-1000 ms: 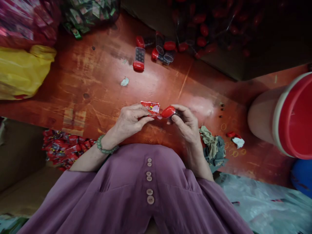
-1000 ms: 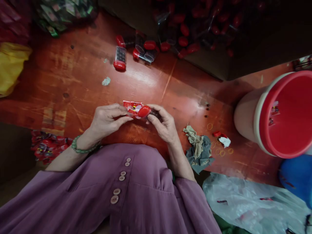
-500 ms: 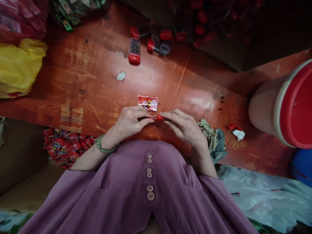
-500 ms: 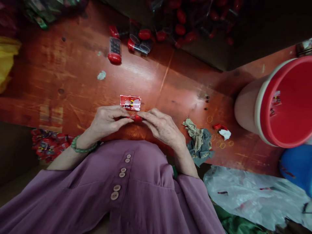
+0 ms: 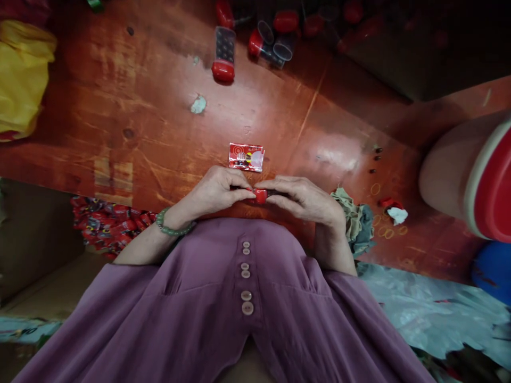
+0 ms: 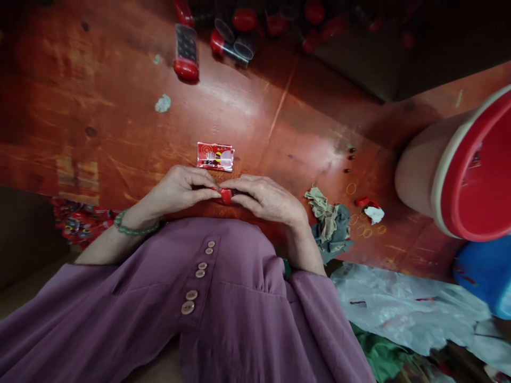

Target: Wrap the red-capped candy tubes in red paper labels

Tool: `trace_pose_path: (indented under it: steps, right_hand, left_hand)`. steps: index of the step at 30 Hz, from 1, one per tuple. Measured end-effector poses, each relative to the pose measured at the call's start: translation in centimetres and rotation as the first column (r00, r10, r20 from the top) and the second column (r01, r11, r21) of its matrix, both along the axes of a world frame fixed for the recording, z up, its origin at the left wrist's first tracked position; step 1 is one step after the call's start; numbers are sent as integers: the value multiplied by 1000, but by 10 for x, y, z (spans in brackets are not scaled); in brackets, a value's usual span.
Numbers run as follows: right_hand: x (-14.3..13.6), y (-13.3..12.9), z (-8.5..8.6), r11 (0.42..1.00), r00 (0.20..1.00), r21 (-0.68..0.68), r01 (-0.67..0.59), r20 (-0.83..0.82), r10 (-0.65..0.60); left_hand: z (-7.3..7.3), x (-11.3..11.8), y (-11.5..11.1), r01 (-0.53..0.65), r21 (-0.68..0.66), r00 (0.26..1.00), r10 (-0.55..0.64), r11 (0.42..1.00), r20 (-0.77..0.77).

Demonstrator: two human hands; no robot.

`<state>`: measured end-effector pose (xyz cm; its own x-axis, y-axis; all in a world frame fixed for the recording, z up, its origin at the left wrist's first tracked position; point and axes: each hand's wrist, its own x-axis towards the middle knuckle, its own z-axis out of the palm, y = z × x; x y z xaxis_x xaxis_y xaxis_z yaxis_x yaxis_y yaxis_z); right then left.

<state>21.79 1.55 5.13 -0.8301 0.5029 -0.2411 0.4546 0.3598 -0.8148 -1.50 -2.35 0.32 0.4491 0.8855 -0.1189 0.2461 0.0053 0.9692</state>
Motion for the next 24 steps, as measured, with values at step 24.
trace_pose_path:
  steps: [24]
  right_hand:
    - [-11, -5, -11, 930, 939, -238, 281, -132, -318]
  left_hand:
    - [7, -4, 16, -84, -282, 979, 132, 956, 154]
